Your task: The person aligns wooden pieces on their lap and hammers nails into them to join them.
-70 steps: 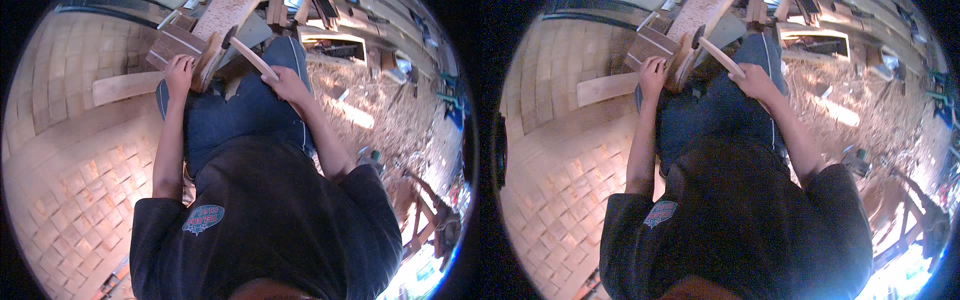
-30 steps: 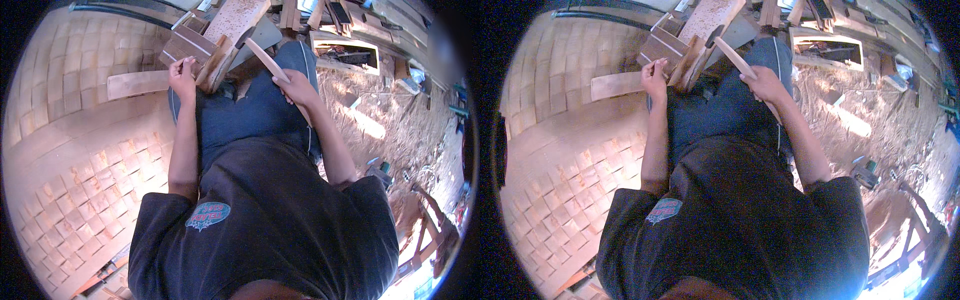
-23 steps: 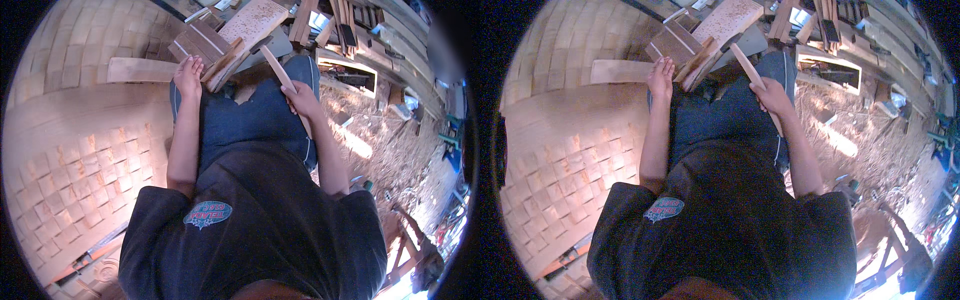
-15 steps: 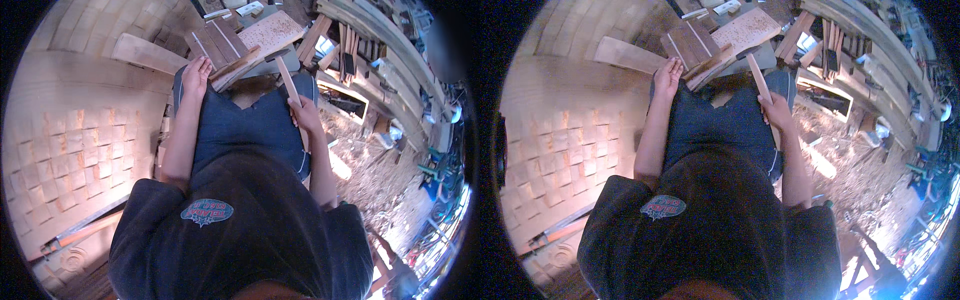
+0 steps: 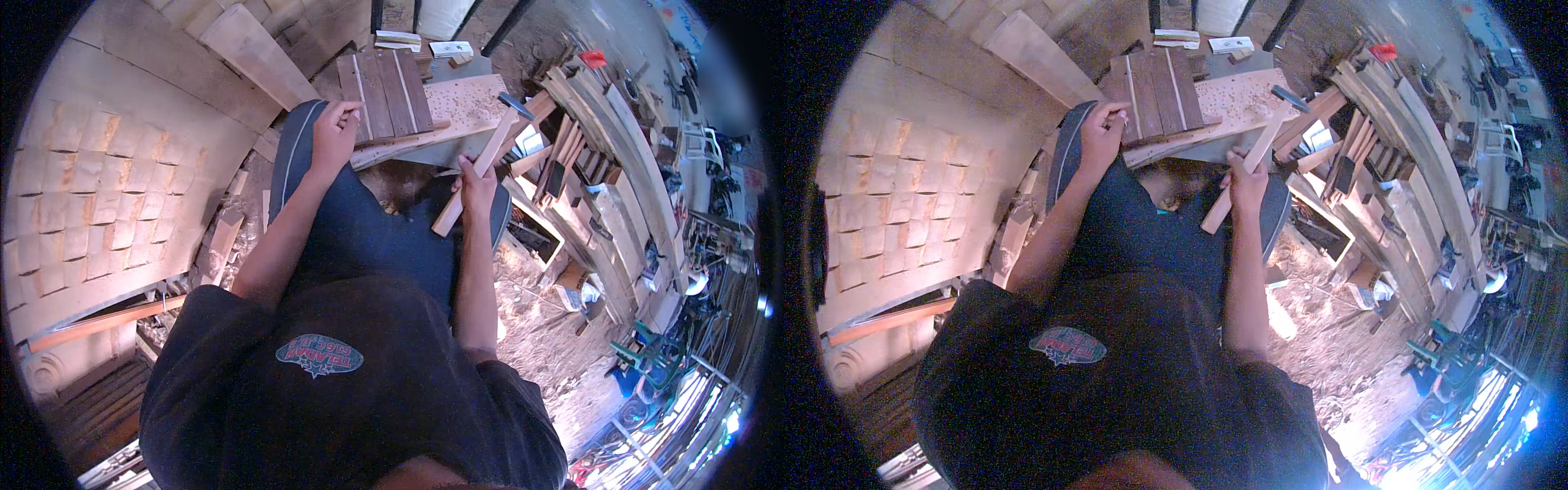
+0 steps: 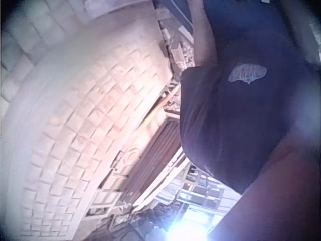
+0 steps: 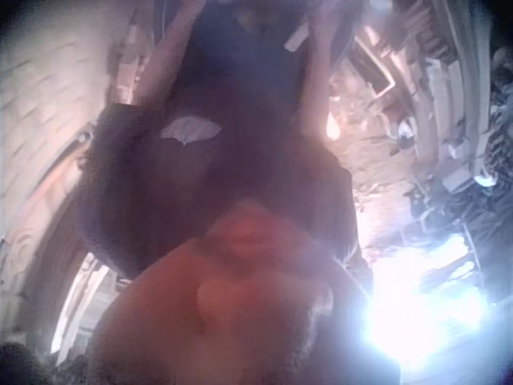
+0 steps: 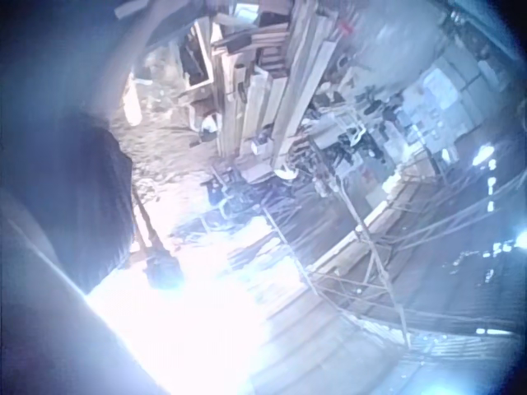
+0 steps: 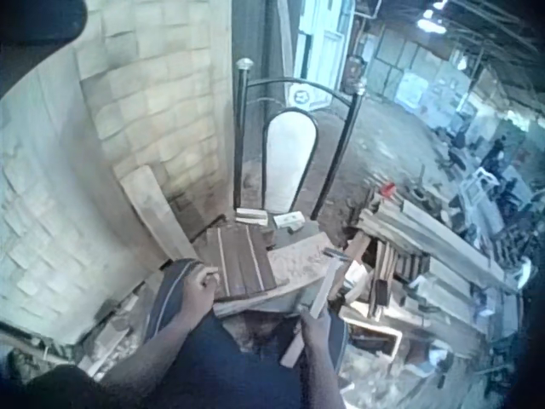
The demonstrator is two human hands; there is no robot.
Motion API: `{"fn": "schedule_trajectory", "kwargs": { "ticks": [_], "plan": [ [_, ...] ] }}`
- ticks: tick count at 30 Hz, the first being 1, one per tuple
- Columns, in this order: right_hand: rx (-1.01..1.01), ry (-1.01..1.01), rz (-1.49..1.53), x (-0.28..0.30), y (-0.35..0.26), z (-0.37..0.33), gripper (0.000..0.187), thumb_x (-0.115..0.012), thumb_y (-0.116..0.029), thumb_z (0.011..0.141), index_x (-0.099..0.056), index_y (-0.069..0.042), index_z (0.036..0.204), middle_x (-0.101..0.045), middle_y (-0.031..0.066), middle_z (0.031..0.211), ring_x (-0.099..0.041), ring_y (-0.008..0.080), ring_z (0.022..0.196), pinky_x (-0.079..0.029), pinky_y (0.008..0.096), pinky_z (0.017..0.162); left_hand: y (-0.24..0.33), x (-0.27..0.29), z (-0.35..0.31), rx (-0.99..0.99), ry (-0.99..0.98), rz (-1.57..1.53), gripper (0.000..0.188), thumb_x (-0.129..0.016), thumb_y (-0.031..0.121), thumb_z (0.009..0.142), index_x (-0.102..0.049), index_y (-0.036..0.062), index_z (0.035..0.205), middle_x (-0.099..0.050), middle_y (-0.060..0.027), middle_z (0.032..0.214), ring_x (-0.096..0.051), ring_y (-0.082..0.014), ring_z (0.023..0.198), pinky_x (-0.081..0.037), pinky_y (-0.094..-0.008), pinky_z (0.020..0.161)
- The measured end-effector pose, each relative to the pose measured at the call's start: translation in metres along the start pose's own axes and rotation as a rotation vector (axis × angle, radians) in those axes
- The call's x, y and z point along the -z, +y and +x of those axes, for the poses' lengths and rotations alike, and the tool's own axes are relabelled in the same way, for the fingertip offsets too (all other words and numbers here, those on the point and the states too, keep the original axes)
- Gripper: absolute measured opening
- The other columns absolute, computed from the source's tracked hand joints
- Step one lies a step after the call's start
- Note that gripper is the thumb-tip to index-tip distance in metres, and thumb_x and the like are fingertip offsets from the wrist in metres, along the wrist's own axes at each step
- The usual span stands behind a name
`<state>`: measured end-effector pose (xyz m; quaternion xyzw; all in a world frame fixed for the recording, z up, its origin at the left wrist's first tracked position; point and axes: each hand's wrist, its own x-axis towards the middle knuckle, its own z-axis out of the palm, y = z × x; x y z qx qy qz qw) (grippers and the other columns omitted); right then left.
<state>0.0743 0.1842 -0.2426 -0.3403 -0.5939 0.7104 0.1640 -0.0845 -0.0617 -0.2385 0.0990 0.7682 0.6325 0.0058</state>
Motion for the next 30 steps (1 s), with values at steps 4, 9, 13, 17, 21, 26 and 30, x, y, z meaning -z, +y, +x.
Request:
{"fn": "schedule_trajectory", "kwargs": {
  "ticks": [4,9,13,17,21,26,30],
  "plan": [
    [0.011,0.046,-0.037,-0.014,0.017,0.042,0.038,-0.081,-0.014,0.086,-0.058,0.001,0.113,-0.071,0.0113,0.103,-0.055,0.0138,0.049,-0.05,0.029,0.044,0.001,0.01,0.001,-0.146,0.025,0.16,0.017,-0.061,0.002,0.095,-0.073,0.0032,0.107,-0.068,-0.0087,0.096,-0.066,-0.0147,0.083,-0.052,-0.0274,0.077],
    [0.05,-0.04,0.027,-0.031,0.027,0.049,0.045,-0.078,-0.007,0.087,-0.052,0.0,0.122,-0.066,0.0109,0.098,-0.055,0.011,0.054,-0.05,0.0261,0.045,-0.012,0.019,0.01,0.017,0.135,0.064,0.016,-0.062,0.003,0.094,-0.072,0.0016,0.106,-0.069,-0.0076,0.096,-0.065,-0.014,0.083,-0.052,-0.028,0.079],
    [0.044,-0.107,0.105,-0.035,0.026,0.058,0.048,-0.08,-0.004,0.083,-0.05,0.002,0.121,-0.063,0.0123,0.131,-0.061,0.0131,0.059,-0.053,0.0266,0.047,-0.02,0.016,0.019,0.067,0.165,0.131,0.015,-0.064,0.004,0.095,-0.071,0.0,0.107,-0.071,-0.0069,0.095,-0.066,-0.0127,0.085,-0.052,-0.0275,0.08],
    [-0.023,-0.136,0.041,-0.031,0.034,0.063,0.053,-0.081,-0.005,0.082,-0.051,0.002,0.124,-0.065,0.0146,0.126,-0.061,0.0134,0.059,-0.053,0.0267,0.048,-0.021,0.009,0.025,0.178,0.124,-0.04,0.016,-0.064,0.002,0.097,-0.067,-0.0012,0.113,-0.069,-0.0057,0.098,-0.066,-0.0106,0.087,-0.052,-0.0254,0.08],
    [-0.048,-0.098,0.063,-0.033,0.038,0.064,0.053,-0.083,-0.006,0.08,-0.054,0.001,0.124,-0.068,0.0135,0.111,-0.059,0.013,0.056,-0.053,0.0271,0.049,-0.027,0.007,0.029,0.22,0.108,-0.153,0.018,-0.063,0.0,0.098,-0.065,-0.0027,0.115,-0.067,-0.006,0.1,-0.066,-0.0116,0.087,-0.053,-0.0257,0.079],
    [-0.07,-0.124,-0.017,-0.031,0.042,0.068,0.042,-0.078,-0.003,0.086,-0.051,0.0,0.119,-0.065,0.0164,0.12,-0.057,0.0145,0.052,-0.055,0.0311,0.05,-0.022,0.009,0.029,0.274,0.097,-0.155,0.019,-0.064,-0.001,0.097,-0.065,-0.0032,0.115,-0.066,-0.0064,0.099,-0.066,-0.0126,0.086,-0.054,-0.0271,0.078],
    [-0.054,-0.121,-0.028,-0.031,0.044,0.07,0.04,-0.077,-0.004,0.087,-0.051,0.0,0.118,-0.065,0.0187,0.126,-0.058,0.0147,0.053,-0.055,0.0307,0.05,-0.021,0.01,0.029,0.279,0.093,-0.146,0.02,-0.064,-0.001,0.097,-0.064,-0.0021,0.117,-0.066,-0.0062,0.1,-0.066,-0.013,0.087,-0.055,-0.0279,0.076]
  ]
}}
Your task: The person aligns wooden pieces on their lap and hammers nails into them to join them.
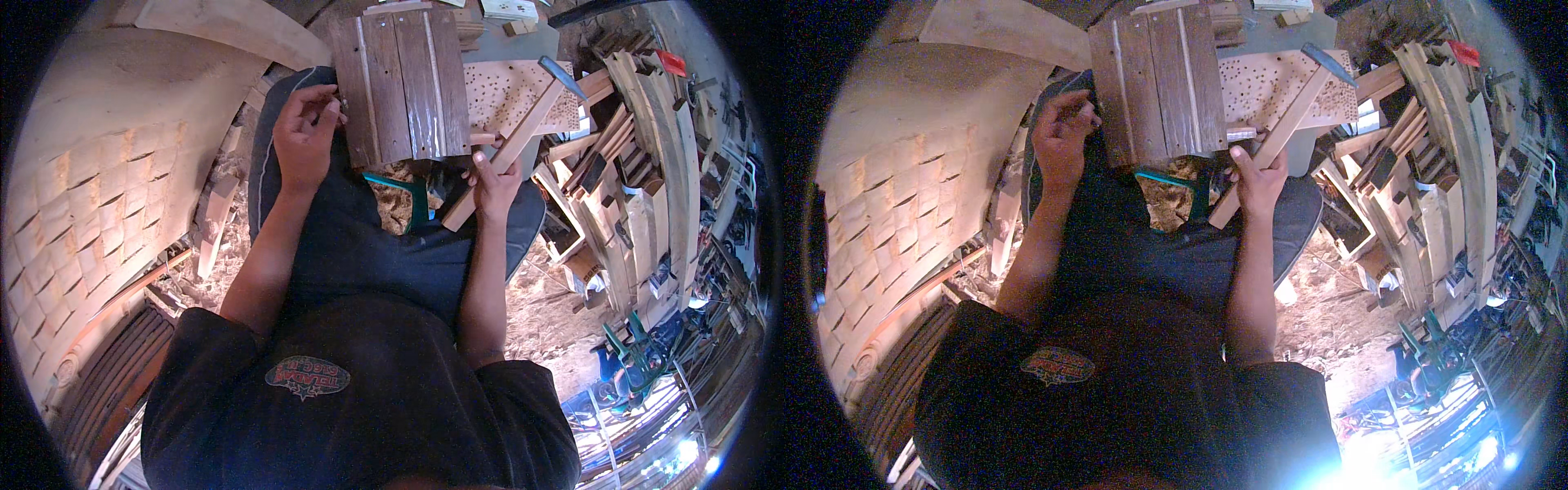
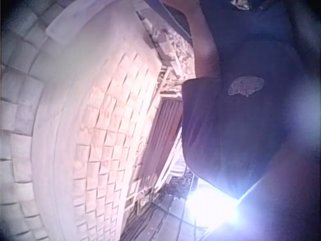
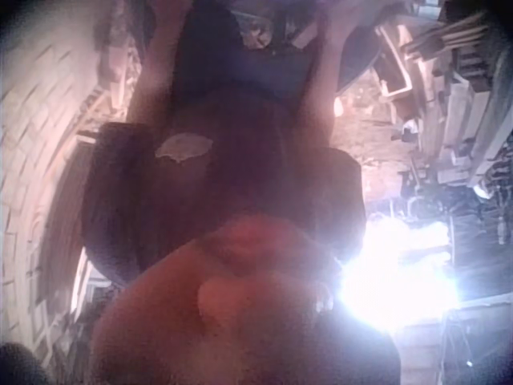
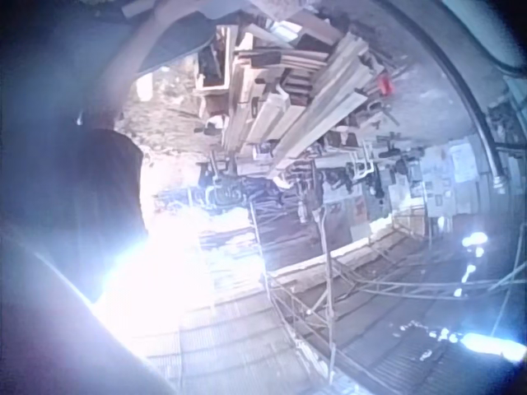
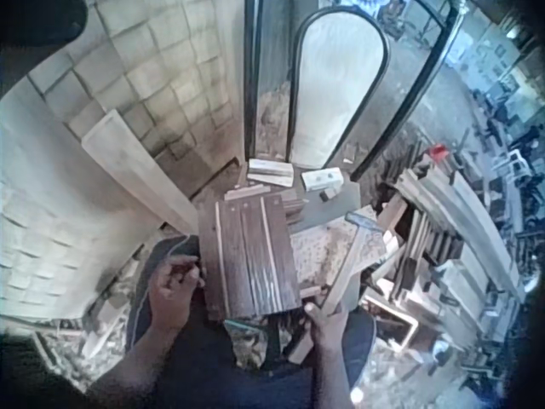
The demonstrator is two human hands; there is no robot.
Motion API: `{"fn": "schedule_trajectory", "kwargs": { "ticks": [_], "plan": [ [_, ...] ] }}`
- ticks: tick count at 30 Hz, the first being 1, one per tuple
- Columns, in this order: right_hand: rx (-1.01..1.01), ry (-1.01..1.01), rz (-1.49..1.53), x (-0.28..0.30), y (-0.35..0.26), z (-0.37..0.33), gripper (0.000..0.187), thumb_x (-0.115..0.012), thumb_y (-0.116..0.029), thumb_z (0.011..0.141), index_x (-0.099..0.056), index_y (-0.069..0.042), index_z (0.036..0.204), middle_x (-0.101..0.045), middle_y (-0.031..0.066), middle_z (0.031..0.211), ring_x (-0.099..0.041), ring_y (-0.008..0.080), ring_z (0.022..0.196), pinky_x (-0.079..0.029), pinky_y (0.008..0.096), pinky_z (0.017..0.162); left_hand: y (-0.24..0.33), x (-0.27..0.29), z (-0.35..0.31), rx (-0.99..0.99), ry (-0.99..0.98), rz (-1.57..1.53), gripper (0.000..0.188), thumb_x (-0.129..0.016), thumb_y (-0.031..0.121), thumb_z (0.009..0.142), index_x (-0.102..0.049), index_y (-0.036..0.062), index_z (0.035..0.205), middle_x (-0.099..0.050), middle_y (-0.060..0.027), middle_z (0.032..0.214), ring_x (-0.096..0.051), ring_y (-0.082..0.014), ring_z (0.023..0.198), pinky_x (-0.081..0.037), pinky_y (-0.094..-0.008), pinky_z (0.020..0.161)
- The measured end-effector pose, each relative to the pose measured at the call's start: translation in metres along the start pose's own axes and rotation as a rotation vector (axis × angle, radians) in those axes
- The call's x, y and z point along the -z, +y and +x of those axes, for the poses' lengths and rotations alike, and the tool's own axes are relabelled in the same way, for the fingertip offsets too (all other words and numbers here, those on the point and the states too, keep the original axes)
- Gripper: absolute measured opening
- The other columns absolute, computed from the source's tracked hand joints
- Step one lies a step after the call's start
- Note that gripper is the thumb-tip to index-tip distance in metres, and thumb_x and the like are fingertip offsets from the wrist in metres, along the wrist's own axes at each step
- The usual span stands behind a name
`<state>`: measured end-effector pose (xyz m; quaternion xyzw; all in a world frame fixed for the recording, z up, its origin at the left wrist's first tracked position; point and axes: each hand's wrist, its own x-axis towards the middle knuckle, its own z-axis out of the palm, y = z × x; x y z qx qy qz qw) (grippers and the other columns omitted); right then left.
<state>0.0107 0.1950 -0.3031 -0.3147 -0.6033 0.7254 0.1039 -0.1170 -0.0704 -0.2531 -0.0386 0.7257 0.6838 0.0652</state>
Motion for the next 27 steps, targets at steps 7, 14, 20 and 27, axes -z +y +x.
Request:
{"fn": "schedule_trajectory", "kwargs": {
  "ticks": [7,14,20,27],
  "plan": [
    [-0.005,0.028,0.021,-0.0033,-0.0006,-0.0009,0.039,-0.077,-0.005,0.088,-0.052,0.0,0.118,-0.066,0.0192,0.126,-0.059,0.0145,0.053,-0.055,0.0302,0.05,-0.0033,0.0017,0.0001,-0.012,-0.006,-0.05,0.021,-0.064,-0.001,0.097,-0.064,-0.0016,0.118,-0.066,-0.0061,0.101,-0.066,-0.0126,0.087,-0.056,-0.0271,0.076],
    [0.009,0.044,0.059,-0.0102,-0.0066,0.0005,0.046,-0.083,-0.002,0.081,-0.055,-0.002,0.118,-0.067,0.0099,0.098,-0.062,0.0123,0.062,-0.051,0.0244,0.046,-0.0075,0.0035,0.0007,-0.007,-0.012,-0.103,0.021,-0.064,0.001,0.098,-0.063,-0.002,0.119,-0.067,-0.0068,0.101,-0.066,-0.0129,0.086,-0.057,-0.0277,0.076],
    [-0.003,0.04,0.06,-0.008,-0.0056,-0.0004,0.046,-0.082,-0.001,0.081,-0.057,0.0,0.12,-0.068,0.0095,0.099,-0.062,0.0122,0.063,-0.052,0.0239,0.047,-0.0088,0.0043,0.0008,-0.029,-0.024,-0.11,0.022,-0.064,0.002,0.098,-0.063,-0.0024,0.119,-0.067,-0.0073,0.101,-0.066,-0.0135,0.086,-0.056,-0.0282,0.077],
    [0.03,0.066,0.046,-0.0096,-0.0059,-0.0007,0.049,-0.084,-0.002,0.08,-0.055,0.001,0.12,-0.068,0.01,0.101,-0.064,0.0127,0.066,-0.052,0.0244,0.047,-0.0093,0.0044,0.0015,-0.03,-0.027,-0.12,0.022,-0.064,0.001,0.098,-0.063,-0.0026,0.119,-0.066,-0.0074,0.101,-0.066,-0.0137,0.087,-0.055,-0.0279,0.077]
  ]
}}
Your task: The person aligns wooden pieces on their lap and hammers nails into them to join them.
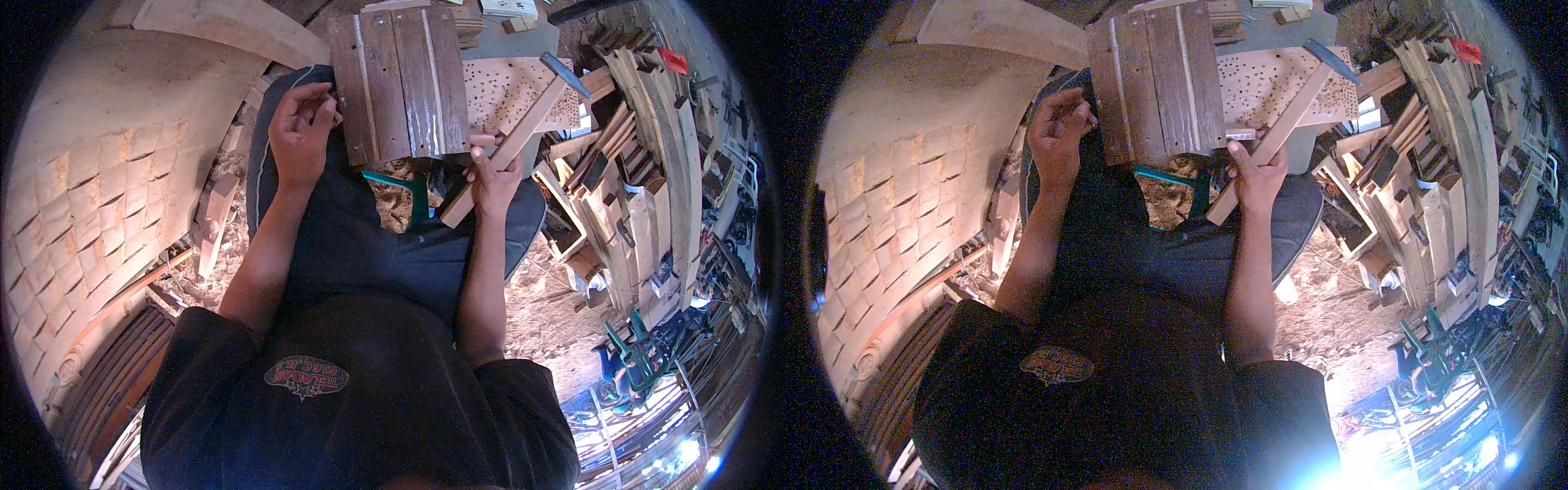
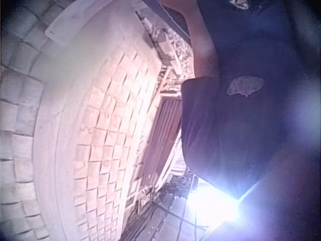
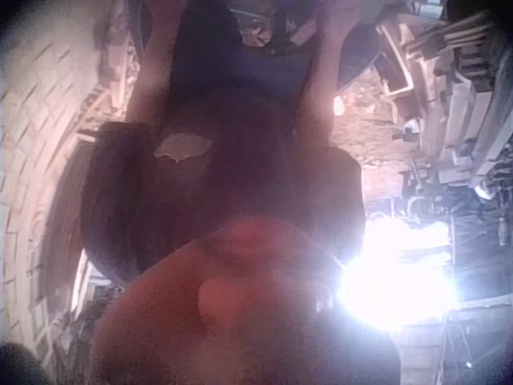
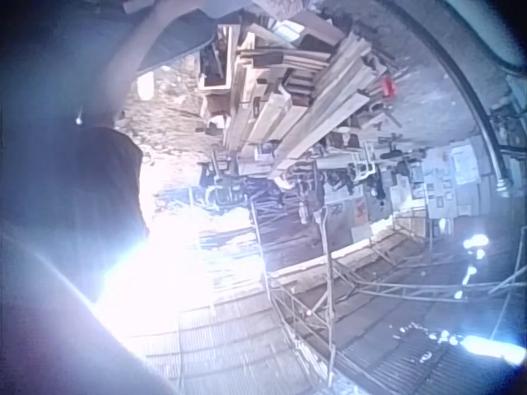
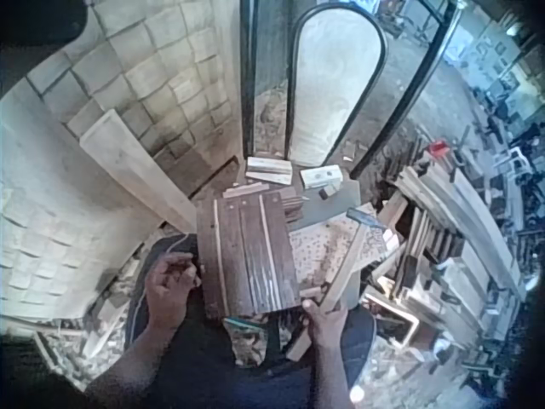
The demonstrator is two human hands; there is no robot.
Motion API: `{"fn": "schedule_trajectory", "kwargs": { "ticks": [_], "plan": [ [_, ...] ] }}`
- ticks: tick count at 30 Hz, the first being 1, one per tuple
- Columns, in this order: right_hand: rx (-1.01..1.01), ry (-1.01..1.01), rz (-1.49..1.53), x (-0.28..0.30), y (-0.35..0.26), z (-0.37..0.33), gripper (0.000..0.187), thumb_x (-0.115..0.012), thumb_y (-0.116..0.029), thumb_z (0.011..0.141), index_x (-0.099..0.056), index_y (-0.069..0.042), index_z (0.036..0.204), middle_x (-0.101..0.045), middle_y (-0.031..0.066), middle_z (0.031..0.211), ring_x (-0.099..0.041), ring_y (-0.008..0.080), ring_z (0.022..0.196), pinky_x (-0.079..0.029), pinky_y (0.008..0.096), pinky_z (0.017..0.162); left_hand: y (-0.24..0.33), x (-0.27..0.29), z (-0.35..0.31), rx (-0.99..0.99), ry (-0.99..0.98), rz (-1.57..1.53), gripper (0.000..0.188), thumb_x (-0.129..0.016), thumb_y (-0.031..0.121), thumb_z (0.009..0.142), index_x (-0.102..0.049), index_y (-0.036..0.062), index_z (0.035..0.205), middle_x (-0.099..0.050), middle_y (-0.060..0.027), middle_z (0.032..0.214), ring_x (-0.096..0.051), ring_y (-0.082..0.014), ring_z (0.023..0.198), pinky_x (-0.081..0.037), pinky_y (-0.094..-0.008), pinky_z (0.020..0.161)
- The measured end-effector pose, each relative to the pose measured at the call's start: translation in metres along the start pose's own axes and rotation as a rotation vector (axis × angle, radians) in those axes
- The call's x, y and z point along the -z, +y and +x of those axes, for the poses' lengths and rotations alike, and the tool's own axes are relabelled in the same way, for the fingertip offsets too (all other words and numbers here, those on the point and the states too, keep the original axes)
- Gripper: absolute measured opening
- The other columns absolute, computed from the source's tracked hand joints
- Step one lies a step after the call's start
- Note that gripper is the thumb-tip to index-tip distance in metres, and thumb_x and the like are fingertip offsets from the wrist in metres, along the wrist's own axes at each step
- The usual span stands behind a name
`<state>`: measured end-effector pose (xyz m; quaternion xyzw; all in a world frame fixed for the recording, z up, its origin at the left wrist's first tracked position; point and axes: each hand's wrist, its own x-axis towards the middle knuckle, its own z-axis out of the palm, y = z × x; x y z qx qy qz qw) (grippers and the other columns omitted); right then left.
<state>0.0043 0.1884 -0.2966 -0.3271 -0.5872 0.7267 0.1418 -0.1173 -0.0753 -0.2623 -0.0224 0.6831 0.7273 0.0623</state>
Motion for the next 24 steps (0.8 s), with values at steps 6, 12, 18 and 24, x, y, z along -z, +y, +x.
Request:
{"fn": "schedule_trajectory", "kwargs": {
  "ticks": [6,12,18,24],
  "plan": [
    [-0.024,-0.041,-0.046,0.007,0.005,0.003,0.048,-0.085,-0.006,0.081,-0.056,0.0,0.118,-0.067,0.0102,0.108,-0.065,0.0123,0.072,-0.051,0.0237,0.049,0.002,-0.002,0.001,0.006,0.001,0.032,0.022,-0.065,0.001,0.097,-0.063,-0.0026,0.118,-0.066,-0.0075,0.101,-0.066,-0.014,0.088,-0.055,-0.0282,0.079],
    [-0.021,0.0,-0.016,0.001,0.002,0.0,0.048,-0.086,-0.009,0.081,-0.059,0.0,0.12,-0.067,0.0086,0.106,-0.064,0.0124,0.077,-0.053,0.0246,0.054,-0.002,-0.002,0.002,-0.027,0.031,0.128,0.022,-0.067,0.001,0.096,-0.064,-0.0034,0.117,-0.067,-0.0081,0.102,-0.066,-0.0139,0.092,-0.054,-0.0277,0.084],
    [0.079,0.018,-0.097,0.012,0.011,0.005,0.037,-0.076,-0.008,0.091,-0.053,0.002,0.119,-0.069,0.0153,0.111,-0.056,0.0118,0.053,-0.051,0.0265,0.047,0.019,-0.008,-0.005,-0.105,0.158,0.174,0.026,-0.071,0.0,0.093,-0.069,-0.0035,0.119,-0.072,-0.0094,0.105,-0.067,-0.0137,0.097,-0.052,-0.0251,0.087],
    [0.002,0.053,-0.049,0.017,-0.001,0.002,0.034,-0.077,-0.013,0.09,-0.063,0.003,0.117,-0.065,0.0063,0.082,-0.06,0.0121,0.06,-0.05,0.0273,0.052,0.027,-0.026,-0.026,-0.174,0.025,0.185,0.013,-0.075,0.002,0.09,-0.076,-0.0034,0.102,-0.074,-0.0087,0.102,-0.067,-0.0135,0.092,-0.052,-0.0267,0.085]
  ]
}}
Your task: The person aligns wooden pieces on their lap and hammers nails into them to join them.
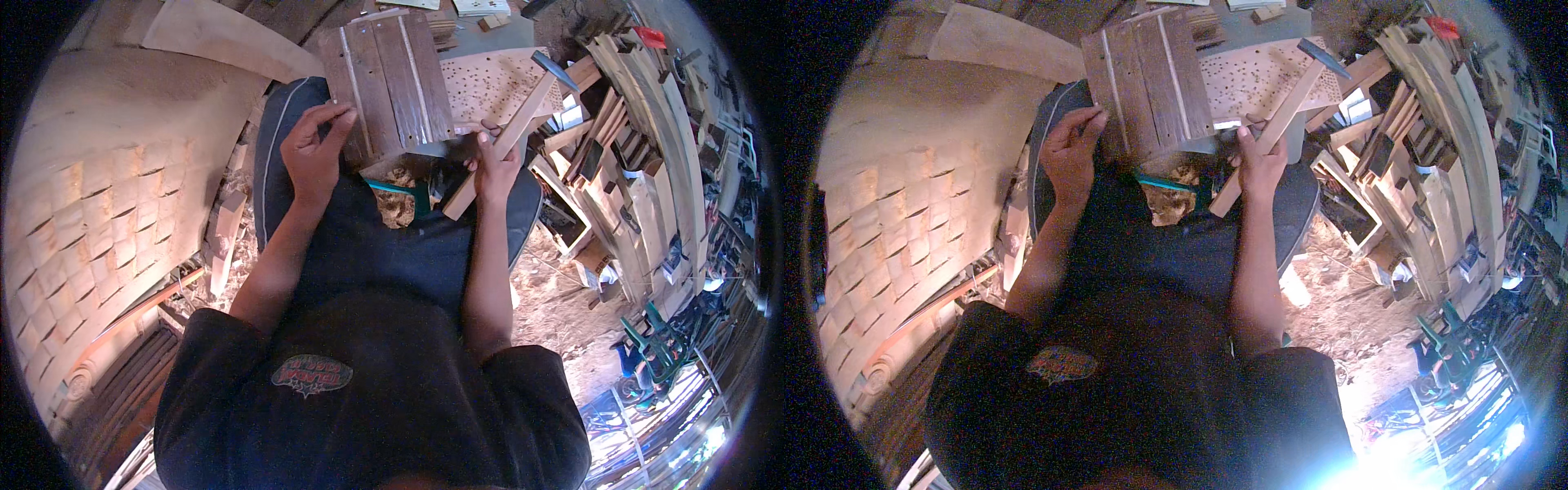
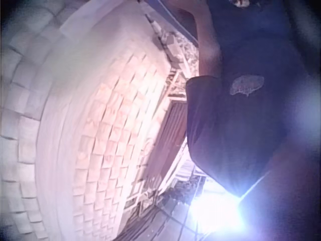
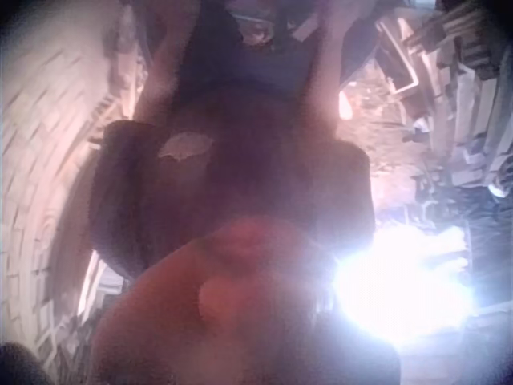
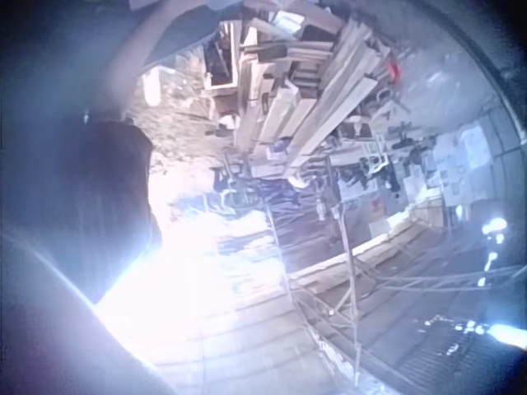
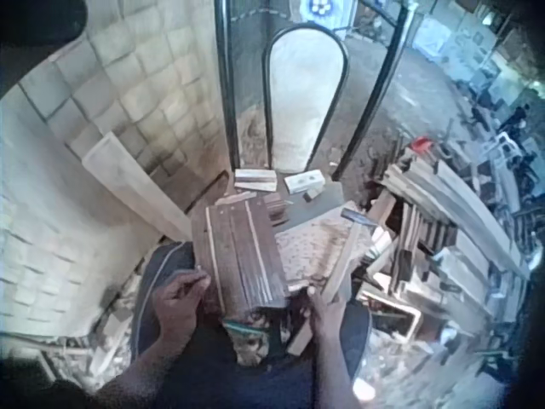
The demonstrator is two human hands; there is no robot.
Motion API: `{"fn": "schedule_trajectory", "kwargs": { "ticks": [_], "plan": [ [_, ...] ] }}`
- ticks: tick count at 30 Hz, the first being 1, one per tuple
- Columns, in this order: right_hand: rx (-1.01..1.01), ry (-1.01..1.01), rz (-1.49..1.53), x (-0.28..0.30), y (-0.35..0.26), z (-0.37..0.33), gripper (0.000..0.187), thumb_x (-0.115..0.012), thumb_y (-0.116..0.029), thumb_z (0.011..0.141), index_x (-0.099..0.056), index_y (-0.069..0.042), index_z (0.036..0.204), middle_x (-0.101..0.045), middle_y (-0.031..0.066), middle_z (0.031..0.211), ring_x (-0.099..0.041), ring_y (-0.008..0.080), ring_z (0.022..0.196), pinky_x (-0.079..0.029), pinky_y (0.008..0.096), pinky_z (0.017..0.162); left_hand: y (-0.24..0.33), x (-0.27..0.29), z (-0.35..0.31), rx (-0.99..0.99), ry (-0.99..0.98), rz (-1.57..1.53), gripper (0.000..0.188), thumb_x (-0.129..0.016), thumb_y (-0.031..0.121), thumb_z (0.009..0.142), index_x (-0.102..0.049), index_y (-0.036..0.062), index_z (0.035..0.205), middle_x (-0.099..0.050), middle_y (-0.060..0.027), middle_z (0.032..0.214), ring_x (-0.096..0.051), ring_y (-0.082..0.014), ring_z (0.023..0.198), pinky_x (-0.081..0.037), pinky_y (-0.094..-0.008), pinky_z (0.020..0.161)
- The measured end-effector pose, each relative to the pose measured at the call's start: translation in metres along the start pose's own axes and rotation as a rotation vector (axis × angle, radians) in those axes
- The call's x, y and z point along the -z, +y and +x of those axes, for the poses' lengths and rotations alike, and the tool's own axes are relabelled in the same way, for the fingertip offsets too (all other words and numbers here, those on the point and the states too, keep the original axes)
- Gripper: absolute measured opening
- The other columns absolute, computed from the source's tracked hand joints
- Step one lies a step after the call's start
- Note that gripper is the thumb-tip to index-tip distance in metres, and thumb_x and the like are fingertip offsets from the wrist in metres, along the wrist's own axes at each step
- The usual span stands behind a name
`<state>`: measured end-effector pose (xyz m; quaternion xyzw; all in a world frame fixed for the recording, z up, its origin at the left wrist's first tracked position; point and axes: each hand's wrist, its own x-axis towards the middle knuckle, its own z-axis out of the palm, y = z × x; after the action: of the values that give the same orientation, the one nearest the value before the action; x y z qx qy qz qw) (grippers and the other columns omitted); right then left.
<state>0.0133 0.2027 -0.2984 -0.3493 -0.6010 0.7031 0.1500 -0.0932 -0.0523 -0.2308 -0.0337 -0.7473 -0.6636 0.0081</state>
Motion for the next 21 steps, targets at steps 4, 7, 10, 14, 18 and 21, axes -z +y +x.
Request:
{"fn": "schedule_trajectory", "kwargs": {
  "ticks": [4,7,10,14,18,21],
  "plan": [
    [0.016,0.001,0.108,0.0,-0.022,-0.013,0.028,-0.071,-0.017,0.095,-0.065,0.003,0.114,-0.059,0.0049,0.068,-0.055,0.0136,0.051,-0.05,0.0308,0.05,0.009,-0.002,-0.01,-0.05,-0.084,0.124,0.012,-0.075,0.006,0.091,-0.075,-0.003,0.1,-0.075,-0.0083,0.098,-0.067,-0.0123,0.089,-0.052,-0.0266,0.083],
    [0.027,-0.047,0.244,0.005,-0.029,-0.021,0.03,-0.063,-0.027,0.1,-0.064,0.003,0.106,-0.053,0.0048,0.063,-0.051,0.0151,0.048,-0.051,0.0332,0.048,0.004,-0.003,-0.013,0.021,-0.094,0.087,0.012,-0.073,0.008,0.093,-0.073,-0.003,0.098,-0.075,-0.0076,0.097,-0.068,-0.0118,0.087,-0.052,-0.0261,0.081],
    [-0.016,0.009,0.307,0.013,-0.031,-0.031,0.027,-0.064,-0.025,0.099,-0.06,0.002,0.103,-0.051,0.0046,0.063,-0.052,0.0156,0.048,-0.051,0.0339,0.048,-0.001,-0.004,-0.02,-0.028,-0.138,0.003,0.012,-0.07,0.007,0.096,-0.07,-0.0029,0.102,-0.075,-0.0088,0.098,-0.069,-0.0122,0.088,-0.053,-0.0262,0.082],
    [-0.103,0.021,0.299,0.028,-0.034,-0.052,0.025,-0.065,-0.024,0.098,-0.056,-0.001,0.101,-0.056,0.0059,0.073,-0.053,0.0159,0.048,-0.051,0.0341,0.048,-0.01,-0.006,-0.028,0.034,-0.138,-0.178,0.016,-0.067,0.005,0.097,-0.066,-0.0039,0.11,-0.075,-0.0126,0.1,-0.07,-0.014,0.089,-0.055,-0.0266,0.082],
    [-0.14,-0.062,0.396,0.042,-0.036,-0.08,0.019,-0.061,-0.021,0.099,-0.054,-0.003,0.098,-0.056,0.0056,0.073,-0.051,0.015,0.048,-0.047,0.032,0.046,-0.012,-0.003,-0.036,0.15,-0.108,-0.28,0.02,-0.067,0.004,0.097,-0.063,-0.0057,0.115,-0.075,-0.0156,0.103,-0.072,-0.0166,0.089,-0.056,-0.0272,0.08],
    [-0.18,-0.113,0.369,0.049,-0.035,-0.113,0.019,-0.059,-0.021,0.1,-0.052,-0.003,0.098,-0.055,0.0053,0.071,-0.05,0.0144,0.047,-0.045,0.0308,0.045,-0.014,0.0,-0.037,0.255,-0.079,-0.444,0.025,-0.068,0.004,0.096,-0.061,-0.0069,0.118,-0.074,-0.0163,0.105,-0.072,-0.0173,0.089,-0.056,-0.027,0.079]
  ]
}}
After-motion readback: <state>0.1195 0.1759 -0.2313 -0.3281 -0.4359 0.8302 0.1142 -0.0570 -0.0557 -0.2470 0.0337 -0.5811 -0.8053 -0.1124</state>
